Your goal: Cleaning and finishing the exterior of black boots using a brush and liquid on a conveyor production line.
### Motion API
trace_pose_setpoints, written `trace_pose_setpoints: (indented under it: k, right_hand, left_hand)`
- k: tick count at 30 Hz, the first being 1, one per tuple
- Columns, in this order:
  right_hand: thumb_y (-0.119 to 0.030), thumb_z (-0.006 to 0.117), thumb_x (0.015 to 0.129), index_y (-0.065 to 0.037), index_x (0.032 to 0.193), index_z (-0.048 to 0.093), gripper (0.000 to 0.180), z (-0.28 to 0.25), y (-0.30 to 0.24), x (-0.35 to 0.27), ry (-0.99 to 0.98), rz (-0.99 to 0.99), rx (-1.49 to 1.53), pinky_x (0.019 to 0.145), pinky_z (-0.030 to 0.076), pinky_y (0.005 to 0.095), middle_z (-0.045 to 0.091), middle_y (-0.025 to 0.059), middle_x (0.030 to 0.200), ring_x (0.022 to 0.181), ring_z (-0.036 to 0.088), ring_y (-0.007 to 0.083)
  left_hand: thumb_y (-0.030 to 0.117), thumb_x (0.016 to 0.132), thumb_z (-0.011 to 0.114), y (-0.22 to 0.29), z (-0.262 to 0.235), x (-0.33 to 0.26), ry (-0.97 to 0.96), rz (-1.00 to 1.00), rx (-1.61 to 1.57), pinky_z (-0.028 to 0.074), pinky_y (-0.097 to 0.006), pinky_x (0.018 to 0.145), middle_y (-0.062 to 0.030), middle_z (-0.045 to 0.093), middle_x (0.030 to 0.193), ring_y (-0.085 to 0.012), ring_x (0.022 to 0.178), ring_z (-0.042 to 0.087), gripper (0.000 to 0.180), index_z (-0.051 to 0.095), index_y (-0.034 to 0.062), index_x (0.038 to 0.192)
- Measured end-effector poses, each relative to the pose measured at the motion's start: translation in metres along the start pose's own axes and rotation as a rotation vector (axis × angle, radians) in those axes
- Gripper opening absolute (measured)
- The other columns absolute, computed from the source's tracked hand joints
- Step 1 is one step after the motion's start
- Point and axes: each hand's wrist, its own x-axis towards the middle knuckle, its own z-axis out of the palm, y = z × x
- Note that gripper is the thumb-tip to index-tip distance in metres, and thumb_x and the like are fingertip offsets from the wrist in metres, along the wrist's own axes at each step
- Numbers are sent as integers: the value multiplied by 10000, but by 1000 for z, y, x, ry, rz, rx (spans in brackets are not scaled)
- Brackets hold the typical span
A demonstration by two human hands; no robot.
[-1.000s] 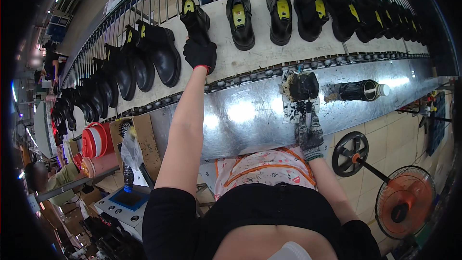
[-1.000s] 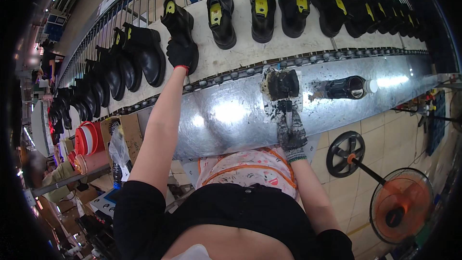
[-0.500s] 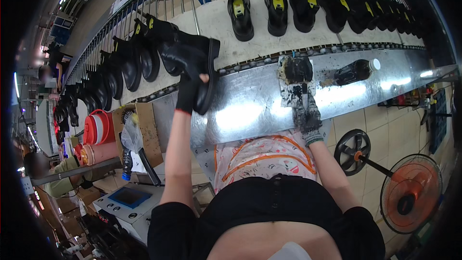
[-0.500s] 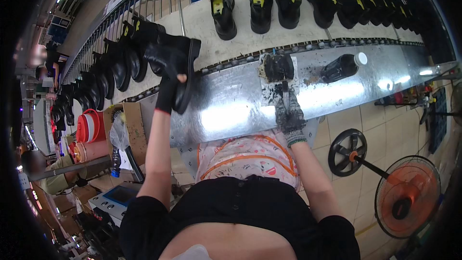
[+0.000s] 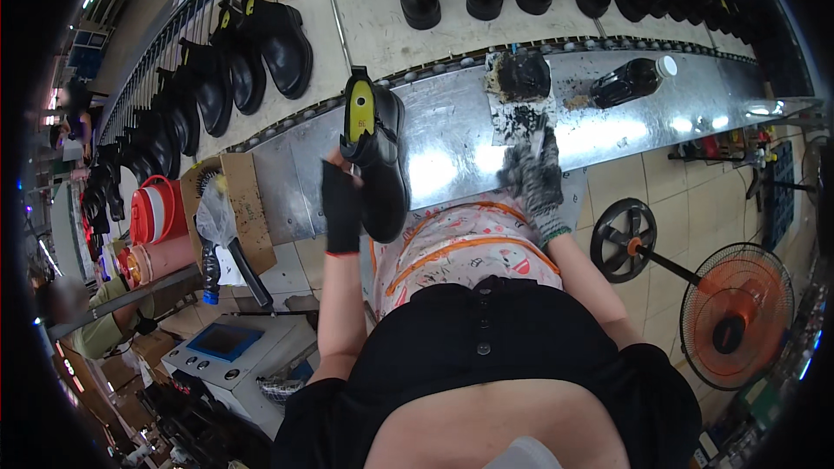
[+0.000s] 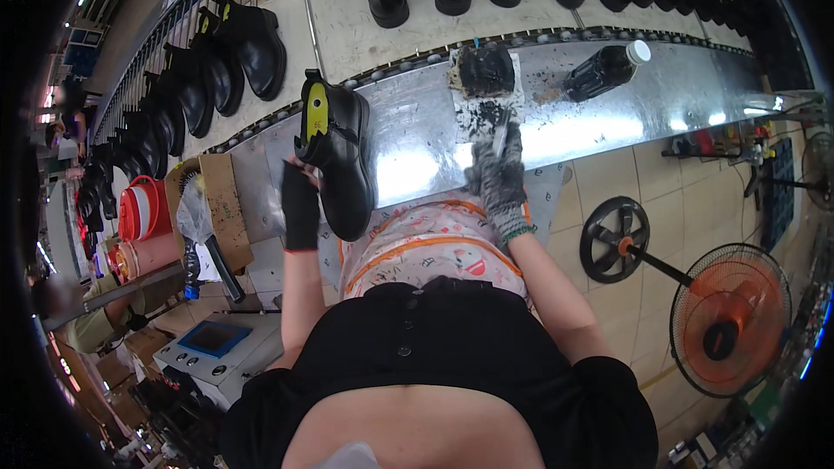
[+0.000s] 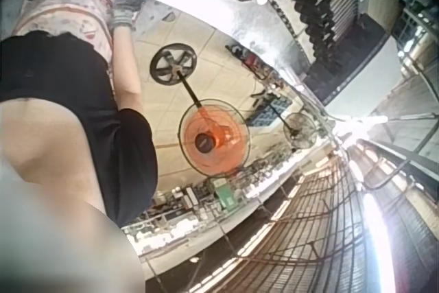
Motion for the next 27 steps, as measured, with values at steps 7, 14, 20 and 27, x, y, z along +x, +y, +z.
trace_pose_setpoints:
  k: [7,14,20,27]
  right_hand:
    - [-153,498,933,-110,1313,351,410,-4,-13,1,-206,-1,162,537,562,302,620,99,912,682,648,179]
    - [-120,539,906,-24,1111,504,228,7,-36,-18,-59,-115,153,520,540,283,617,82,822,664,634,180]
    - [-100,573,879,-21,1019,608,164,-6,-54,-35,-325,-51,12,567,508,230,648,75,888,694,626,128]
    - [-133,663,776,-72,1004,688,237,39,-134,-49,-526,-479,-771,787,487,293,683,61,982,869,634,182]
  left_hand:
    - [589,920,300,29,39,120,-253,-107,-295,447,-282,844,-139,638,979,-208,948,585,718,549,-42,1155]
    - [637,914,133,34,39,141,-598,16,-52,398,-339,793,-97,520,604,-237,700,498,820,575,-3,655]
    - [552,956,102,93,55,78,-695,313,-498,265,-349,961,-34,425,526,-213,724,409,754,455,83,483]
    - [574,949,121,100,64,65,-887,510,-469,236,-368,1002,-43,476,514,-212,733,436,789,499,64,480]
